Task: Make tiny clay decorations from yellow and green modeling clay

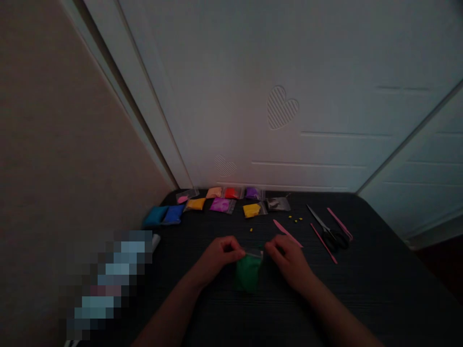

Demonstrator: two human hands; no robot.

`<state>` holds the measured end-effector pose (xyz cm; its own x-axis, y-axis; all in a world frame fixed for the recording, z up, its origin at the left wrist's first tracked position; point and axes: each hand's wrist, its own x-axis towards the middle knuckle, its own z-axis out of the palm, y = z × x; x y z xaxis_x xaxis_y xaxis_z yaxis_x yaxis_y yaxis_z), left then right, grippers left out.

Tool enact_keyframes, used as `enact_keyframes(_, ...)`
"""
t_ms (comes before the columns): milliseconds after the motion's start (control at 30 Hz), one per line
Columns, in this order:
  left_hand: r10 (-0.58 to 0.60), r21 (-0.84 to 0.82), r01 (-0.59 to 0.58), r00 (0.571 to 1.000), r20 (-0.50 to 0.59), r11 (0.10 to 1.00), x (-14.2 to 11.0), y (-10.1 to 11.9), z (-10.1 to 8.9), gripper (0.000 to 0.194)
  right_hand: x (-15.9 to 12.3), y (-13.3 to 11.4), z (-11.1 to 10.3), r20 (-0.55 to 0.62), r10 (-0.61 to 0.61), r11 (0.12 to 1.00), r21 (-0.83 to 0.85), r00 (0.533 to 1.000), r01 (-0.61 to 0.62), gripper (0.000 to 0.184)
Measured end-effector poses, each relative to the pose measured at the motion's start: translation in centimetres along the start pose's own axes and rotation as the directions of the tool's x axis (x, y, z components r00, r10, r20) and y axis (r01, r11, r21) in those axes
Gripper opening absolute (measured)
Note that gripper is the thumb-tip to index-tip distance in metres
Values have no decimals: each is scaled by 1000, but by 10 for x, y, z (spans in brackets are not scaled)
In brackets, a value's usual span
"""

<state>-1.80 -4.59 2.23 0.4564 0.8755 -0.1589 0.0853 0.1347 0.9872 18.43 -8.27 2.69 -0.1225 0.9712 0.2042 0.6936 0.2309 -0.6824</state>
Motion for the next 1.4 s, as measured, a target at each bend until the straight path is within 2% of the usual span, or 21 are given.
enact_keyframes(100, -47, -217, 10, 985, -164, 976, 4, -1, -6, 17, 4, 6, -3, -38, 18, 1000, -10, 999, -18, 28)
enact_keyframes(200, -91, -411, -59, 937, -338, 910, 10, -5, -17, 16, 6, 10, 3, -4, -7, 999, -41, 1000, 6, 20)
enact_keyframes(300, -97, -444, -141, 876, -473, 885, 14, -10, -30, 14, 6, 13, 12, 42, -26, 996, -81, 999, 29, 16)
enact_keyframes(367, -106, -460, -181, 841, -531, 869, 17, -13, -36, 13, 7, 15, 18, 58, -31, 994, -107, 998, 37, 21)
enact_keyframes(567, -125, -467, -219, 791, -599, 856, 22, -22, -41, 12, 9, 15, 22, 71, -43, 991, -126, 997, 52, 19)
enact_keyframes(767, -71, -331, -200, 754, -653, 922, 25, -27, -46, 19, 10, 18, 21, 17, 7, 1000, -25, 1000, -6, 18)
enact_keyframes(1067, 65, -67, -172, 663, -746, 983, 28, -35, -55, 25, 6, 26, 14, -54, 89, 976, 204, 995, -76, 18)
enact_keyframes(1133, 102, 9, -151, 619, -779, 988, 27, -36, -57, 25, 7, 26, 15, -63, 100, 965, 249, 993, -81, 20)
enact_keyframes(1300, 213, 223, -30, 450, -867, 974, 24, -40, -64, 29, 11, 29, 21, -50, 111, 929, 361, 993, -85, 28)
enact_keyframes(1400, 273, 315, 39, 407, -872, 948, 24, -40, -65, 29, 12, 32, 24, -50, 122, 918, 385, 991, -93, 29)
